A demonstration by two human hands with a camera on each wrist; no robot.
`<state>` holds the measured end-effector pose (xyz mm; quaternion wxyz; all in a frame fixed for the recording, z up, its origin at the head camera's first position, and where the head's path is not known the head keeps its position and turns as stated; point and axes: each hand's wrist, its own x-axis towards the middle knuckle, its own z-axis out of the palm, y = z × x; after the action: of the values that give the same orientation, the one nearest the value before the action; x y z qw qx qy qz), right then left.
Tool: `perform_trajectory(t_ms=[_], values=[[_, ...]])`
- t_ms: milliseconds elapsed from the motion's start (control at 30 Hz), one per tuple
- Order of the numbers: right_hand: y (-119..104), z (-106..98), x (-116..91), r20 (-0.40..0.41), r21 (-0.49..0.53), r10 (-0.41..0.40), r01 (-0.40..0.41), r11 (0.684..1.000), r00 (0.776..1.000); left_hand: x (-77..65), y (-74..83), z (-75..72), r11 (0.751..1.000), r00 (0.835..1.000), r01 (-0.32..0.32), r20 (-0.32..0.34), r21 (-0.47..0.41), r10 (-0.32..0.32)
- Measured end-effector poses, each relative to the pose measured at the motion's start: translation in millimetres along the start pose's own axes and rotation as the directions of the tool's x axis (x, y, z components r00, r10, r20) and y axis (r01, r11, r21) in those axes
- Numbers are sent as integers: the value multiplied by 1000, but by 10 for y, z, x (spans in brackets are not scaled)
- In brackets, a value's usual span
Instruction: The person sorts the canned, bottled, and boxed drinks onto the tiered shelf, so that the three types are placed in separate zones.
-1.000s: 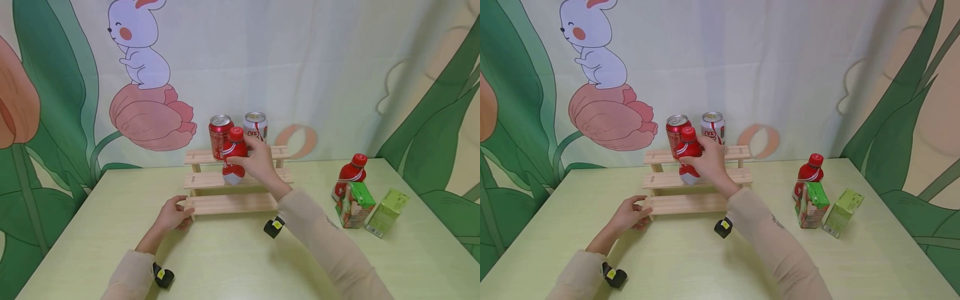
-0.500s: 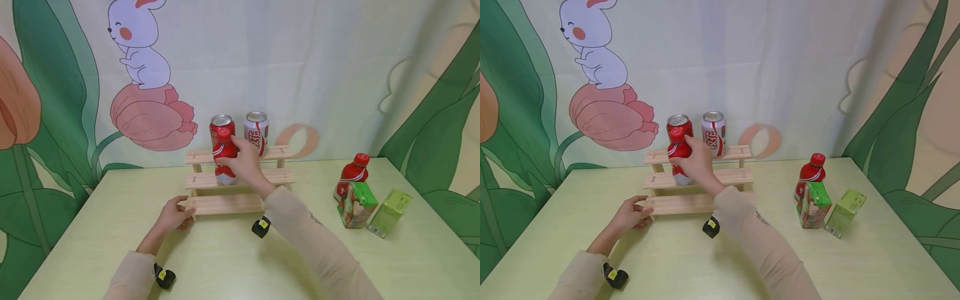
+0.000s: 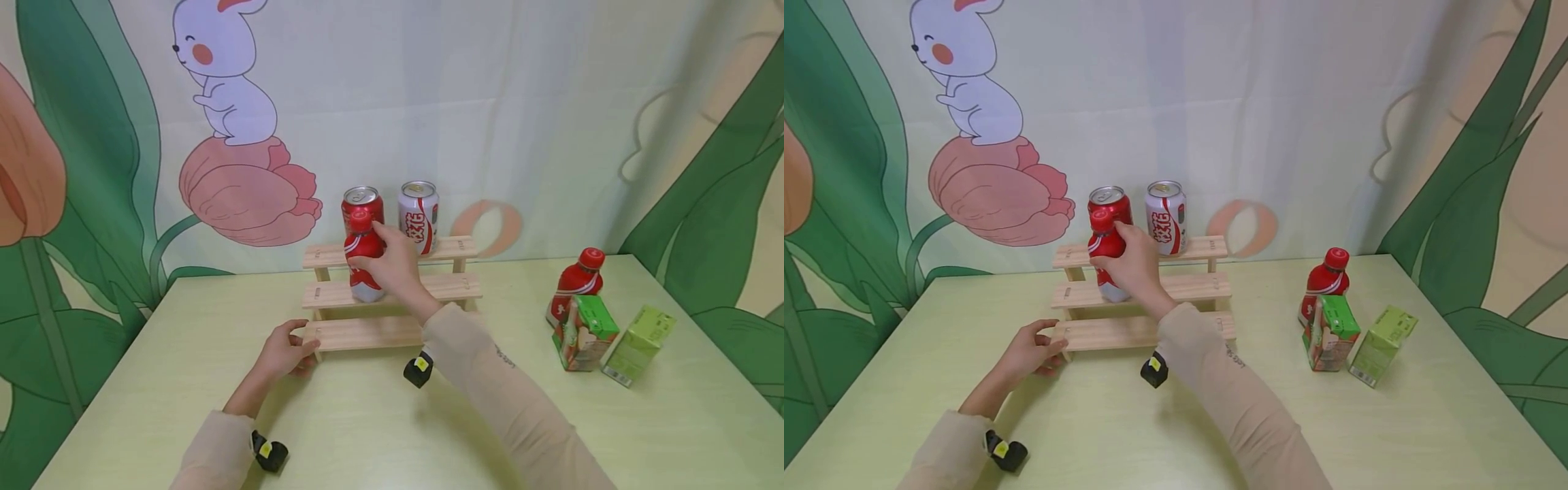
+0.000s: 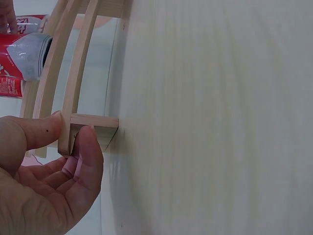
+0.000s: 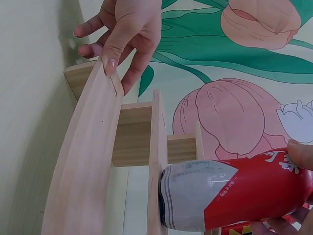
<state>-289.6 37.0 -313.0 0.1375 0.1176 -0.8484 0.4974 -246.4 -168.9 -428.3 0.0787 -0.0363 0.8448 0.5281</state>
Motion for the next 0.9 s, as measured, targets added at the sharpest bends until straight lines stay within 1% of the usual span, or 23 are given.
perform_trajectory(t_ms=[267,433,700,900], values=[[18,31,-16,-29,-44,-39,37,998,999,3,1,0,1000,1000,16,-2,-6,-16],[41,46,-22,-37,-43,-55,53,998,998,5,9,-1,1000,1000,17,-1,0,-17],[82,52,-13,-30,3,-22,22,1000,999,0,18,1,1000,1000,14,2,8,-14],[67,40,5,-23,9,-1,2,1000,1000,1,16,0,1000,1000,11,4,3,-11]])
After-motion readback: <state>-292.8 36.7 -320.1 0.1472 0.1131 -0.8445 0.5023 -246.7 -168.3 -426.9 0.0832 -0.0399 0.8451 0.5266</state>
